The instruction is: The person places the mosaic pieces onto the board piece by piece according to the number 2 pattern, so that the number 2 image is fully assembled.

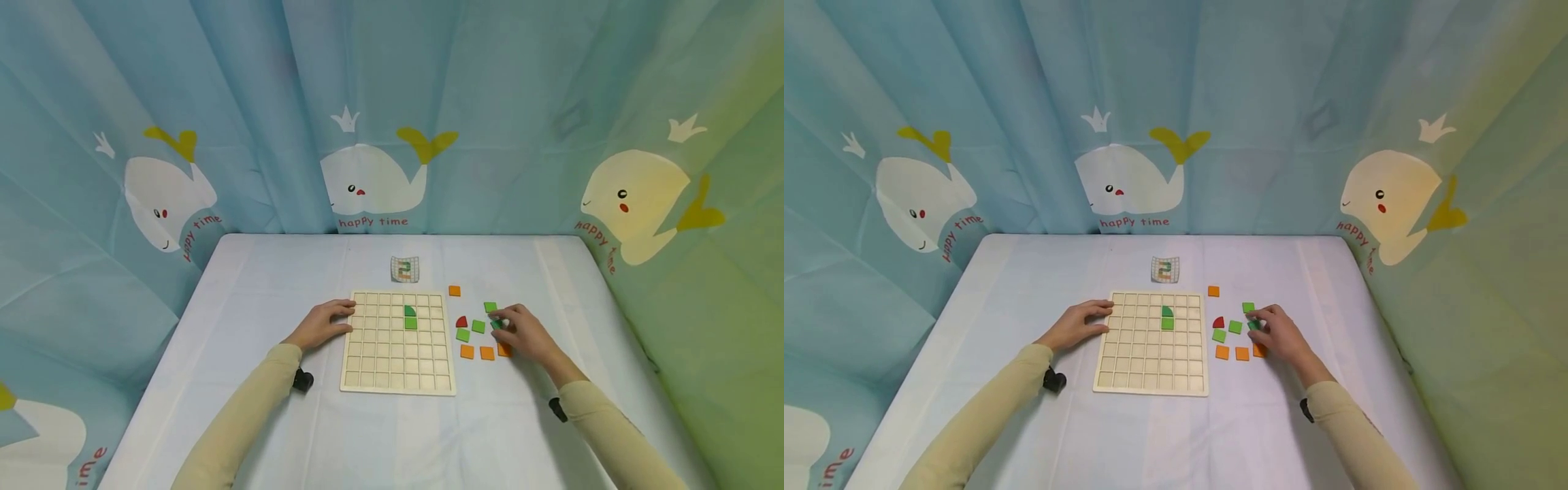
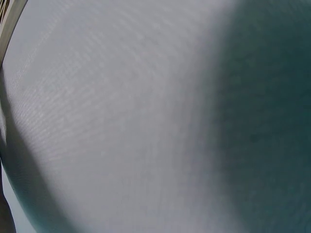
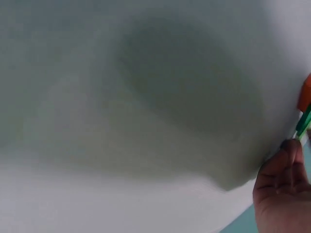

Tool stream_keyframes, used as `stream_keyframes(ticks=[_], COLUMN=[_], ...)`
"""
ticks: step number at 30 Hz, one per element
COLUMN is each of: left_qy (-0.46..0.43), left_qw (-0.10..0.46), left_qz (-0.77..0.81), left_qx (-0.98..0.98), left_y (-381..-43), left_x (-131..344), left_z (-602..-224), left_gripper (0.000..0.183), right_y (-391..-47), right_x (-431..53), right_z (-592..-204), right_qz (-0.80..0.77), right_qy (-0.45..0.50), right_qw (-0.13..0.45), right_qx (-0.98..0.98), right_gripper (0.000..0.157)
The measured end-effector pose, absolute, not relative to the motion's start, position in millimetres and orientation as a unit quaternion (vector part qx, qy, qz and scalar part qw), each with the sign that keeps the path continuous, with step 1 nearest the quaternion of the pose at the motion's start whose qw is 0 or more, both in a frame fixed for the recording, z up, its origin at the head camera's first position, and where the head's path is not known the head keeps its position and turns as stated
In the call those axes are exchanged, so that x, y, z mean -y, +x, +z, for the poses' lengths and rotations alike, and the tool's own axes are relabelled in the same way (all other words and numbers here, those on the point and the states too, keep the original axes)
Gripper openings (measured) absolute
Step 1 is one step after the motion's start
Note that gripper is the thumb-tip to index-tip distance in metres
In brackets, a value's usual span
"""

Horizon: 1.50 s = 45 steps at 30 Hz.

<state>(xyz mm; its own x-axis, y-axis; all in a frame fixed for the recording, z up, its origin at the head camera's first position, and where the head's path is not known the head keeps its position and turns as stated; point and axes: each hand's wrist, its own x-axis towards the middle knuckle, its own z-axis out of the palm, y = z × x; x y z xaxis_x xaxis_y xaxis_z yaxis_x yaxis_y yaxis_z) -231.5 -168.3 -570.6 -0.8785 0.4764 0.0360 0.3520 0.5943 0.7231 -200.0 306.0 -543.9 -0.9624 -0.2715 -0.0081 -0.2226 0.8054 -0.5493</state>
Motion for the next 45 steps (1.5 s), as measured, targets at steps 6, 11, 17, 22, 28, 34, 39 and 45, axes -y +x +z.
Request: stream_keyframes(ticks=[6,11,17,22,28,34,39,45], left_qy=[0.228,0.223,0.224,0.223,0.225,0.231,0.232,0.231], left_qw=[0.076,0.078,0.070,0.072,0.074,0.072,0.070,0.081], left_qz=[0.386,0.387,0.382,0.387,0.386,0.390,0.388,0.385], left_qx=[-0.891,-0.891,-0.894,-0.892,-0.892,-0.888,-0.889,-0.890], left_y=[-231,-230,-231,-230,-230,-229,-229,-230], left_x=[168,168,168,169,169,169,168,167], left_z=[-569,-569,-570,-569,-568,-566,-565,-565], left_gripper=[0.048,0.047,0.047,0.047,0.048,0.047,0.047,0.047], right_y=[-200,-200,-203,-209,-218,-223,-224,-218], right_x=[-308,-308,-303,-292,-267,-235,-210,-183], right_z=[-546,-546,-542,-538,-530,-525,-525,-531], right_qz=[-0.281,-0.293,-0.328,-0.350,-0.370,-0.395,-0.402,-0.359], right_qy=[-0.125,-0.106,-0.091,-0.102,-0.138,-0.176,-0.211,-0.250], right_qw=[0.009,0.007,-0.012,-0.027,-0.034,-0.018,0.014,0.052], right_qx=[-0.951,-0.950,-0.940,-0.931,-0.918,-0.901,-0.891,-0.898], right_gripper=[0.036,0.037,0.039,0.040,0.037,0.036,0.035,0.034])
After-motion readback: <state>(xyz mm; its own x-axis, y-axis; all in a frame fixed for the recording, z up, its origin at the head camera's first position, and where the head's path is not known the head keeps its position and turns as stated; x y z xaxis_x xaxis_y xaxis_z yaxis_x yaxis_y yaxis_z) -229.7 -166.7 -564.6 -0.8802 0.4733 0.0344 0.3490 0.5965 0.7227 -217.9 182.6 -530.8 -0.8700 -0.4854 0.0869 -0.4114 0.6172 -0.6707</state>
